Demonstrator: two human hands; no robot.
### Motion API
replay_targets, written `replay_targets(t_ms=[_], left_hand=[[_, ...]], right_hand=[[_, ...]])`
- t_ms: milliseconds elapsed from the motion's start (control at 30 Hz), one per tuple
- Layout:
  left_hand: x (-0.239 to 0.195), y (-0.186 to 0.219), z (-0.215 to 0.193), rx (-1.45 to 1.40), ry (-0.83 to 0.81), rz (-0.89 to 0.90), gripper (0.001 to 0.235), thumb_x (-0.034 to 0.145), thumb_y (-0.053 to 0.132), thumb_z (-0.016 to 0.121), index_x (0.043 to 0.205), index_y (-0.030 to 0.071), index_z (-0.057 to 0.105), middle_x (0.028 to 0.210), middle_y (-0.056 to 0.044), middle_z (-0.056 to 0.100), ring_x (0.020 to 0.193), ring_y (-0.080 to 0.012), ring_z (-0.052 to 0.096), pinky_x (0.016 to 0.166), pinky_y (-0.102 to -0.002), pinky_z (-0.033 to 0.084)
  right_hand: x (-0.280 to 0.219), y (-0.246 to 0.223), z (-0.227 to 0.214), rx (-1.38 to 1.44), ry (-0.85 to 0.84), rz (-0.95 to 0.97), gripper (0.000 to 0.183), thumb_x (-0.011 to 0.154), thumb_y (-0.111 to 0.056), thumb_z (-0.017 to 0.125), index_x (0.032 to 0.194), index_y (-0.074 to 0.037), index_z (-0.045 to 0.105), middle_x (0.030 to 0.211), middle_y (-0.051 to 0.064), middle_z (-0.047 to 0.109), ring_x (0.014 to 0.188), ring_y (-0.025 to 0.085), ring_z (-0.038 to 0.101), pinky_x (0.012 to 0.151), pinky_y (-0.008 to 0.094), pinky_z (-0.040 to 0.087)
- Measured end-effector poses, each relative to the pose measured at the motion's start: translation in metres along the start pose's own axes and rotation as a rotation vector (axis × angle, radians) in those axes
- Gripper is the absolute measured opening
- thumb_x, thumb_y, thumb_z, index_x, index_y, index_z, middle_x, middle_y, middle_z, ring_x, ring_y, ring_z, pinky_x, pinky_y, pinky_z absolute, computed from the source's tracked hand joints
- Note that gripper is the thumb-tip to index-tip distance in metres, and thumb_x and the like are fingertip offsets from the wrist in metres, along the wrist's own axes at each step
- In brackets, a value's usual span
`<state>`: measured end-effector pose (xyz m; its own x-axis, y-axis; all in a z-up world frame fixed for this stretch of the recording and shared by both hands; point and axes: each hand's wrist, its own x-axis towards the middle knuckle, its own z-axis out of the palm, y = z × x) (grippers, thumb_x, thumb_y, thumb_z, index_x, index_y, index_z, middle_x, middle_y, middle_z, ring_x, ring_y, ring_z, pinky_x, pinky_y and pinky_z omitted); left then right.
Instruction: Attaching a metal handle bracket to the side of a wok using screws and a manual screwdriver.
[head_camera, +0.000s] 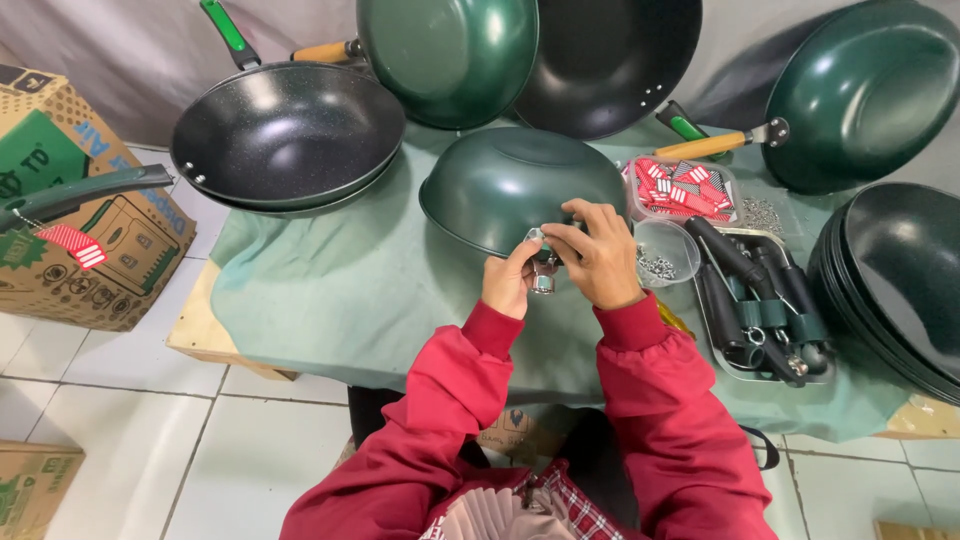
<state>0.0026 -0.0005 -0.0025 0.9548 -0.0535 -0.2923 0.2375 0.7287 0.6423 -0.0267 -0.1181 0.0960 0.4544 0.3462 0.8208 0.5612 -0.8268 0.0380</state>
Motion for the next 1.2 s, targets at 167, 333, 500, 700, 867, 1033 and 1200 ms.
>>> replay_targets(t_ms=[167, 333, 500, 700, 867, 1033, 1200], left_hand=[[-0.007, 0.003, 0.004, 0.005, 0.007, -0.010, 0.029, 0.077, 0.013, 0.087, 0.099, -0.002, 0.074, 0.083, -0.017, 0.071, 0.070, -0.0257, 0.074, 0.060, -0.035, 0.063], [-0.006, 0.000, 0.000, 0.012, 0.004, -0.017, 0.029, 0.077, 0.013, 0.088, 0.099, -0.001, 0.074, 0.083, -0.017, 0.072, 0.071, -0.0252, 0.074, 0.062, -0.035, 0.063], [-0.017, 0.008, 0.008, -0.007, 0.006, -0.035, 0.029, 0.075, 0.010, 0.088, 0.098, 0.000, 0.073, 0.082, -0.013, 0.070, 0.069, -0.0210, 0.073, 0.064, -0.033, 0.062], [-0.024, 0.021, 0.008, -0.014, -0.003, -0.023, 0.029, 0.077, 0.008, 0.087, 0.100, -0.001, 0.073, 0.082, -0.012, 0.068, 0.072, -0.0202, 0.073, 0.066, -0.034, 0.063], [0.007, -0.007, -0.015, -0.062, -0.047, -0.035, 0.036, 0.079, 0.004, 0.084, 0.112, -0.001, 0.070, 0.086, -0.012, 0.069, 0.073, -0.0255, 0.074, 0.068, -0.045, 0.066], [-0.001, 0.001, -0.007, -0.043, -0.060, -0.031, 0.038, 0.080, 0.005, 0.084, 0.115, 0.000, 0.069, 0.088, -0.010, 0.068, 0.073, -0.0220, 0.074, 0.069, -0.044, 0.067], [-0.003, 0.004, -0.005, -0.077, -0.060, -0.036, 0.035, 0.081, 0.003, 0.082, 0.113, -0.003, 0.069, 0.084, -0.013, 0.067, 0.071, -0.0261, 0.074, 0.070, -0.050, 0.067]], right_hand=[[-0.007, 0.007, 0.006, 0.016, 0.018, 0.020, 0.004, 0.094, -0.019, 0.079, 0.097, -0.022, 0.077, 0.110, 0.000, 0.064, 0.094, 0.020, 0.063, 0.074, 0.033, 0.052], [-0.012, 0.007, 0.007, 0.021, 0.024, 0.043, 0.006, 0.093, -0.020, 0.080, 0.098, -0.022, 0.077, 0.107, -0.001, 0.065, 0.093, 0.020, 0.064, 0.073, 0.033, 0.053], [-0.012, 0.010, -0.003, 0.134, 0.054, 0.146, 0.013, 0.092, -0.021, 0.083, 0.105, -0.021, 0.081, 0.105, 0.001, 0.068, 0.091, 0.021, 0.066, 0.081, 0.035, 0.057], [-0.075, 0.129, 0.002, 0.082, 0.100, 0.403, 0.012, 0.095, -0.010, 0.082, 0.106, -0.014, 0.082, 0.094, 0.008, 0.070, 0.081, 0.027, 0.069, 0.075, 0.039, 0.057], [-0.168, 0.220, 0.050, -0.173, -0.391, 0.944, 0.015, 0.089, -0.029, 0.078, 0.104, -0.027, 0.081, 0.094, 0.006, 0.075, 0.092, 0.034, 0.074, 0.081, 0.051, 0.059], [-0.162, 0.209, 0.052, -0.261, -0.614, 1.061, 0.012, 0.084, -0.024, 0.079, 0.094, -0.020, 0.084, 0.086, 0.014, 0.079, 0.091, 0.040, 0.076, 0.078, 0.052, 0.059], [-0.146, 0.205, 0.055, -0.338, -0.789, 1.075, 0.018, 0.081, -0.028, 0.078, 0.096, -0.021, 0.085, 0.099, 0.018, 0.081, 0.102, 0.040, 0.075, 0.088, 0.053, 0.059]])
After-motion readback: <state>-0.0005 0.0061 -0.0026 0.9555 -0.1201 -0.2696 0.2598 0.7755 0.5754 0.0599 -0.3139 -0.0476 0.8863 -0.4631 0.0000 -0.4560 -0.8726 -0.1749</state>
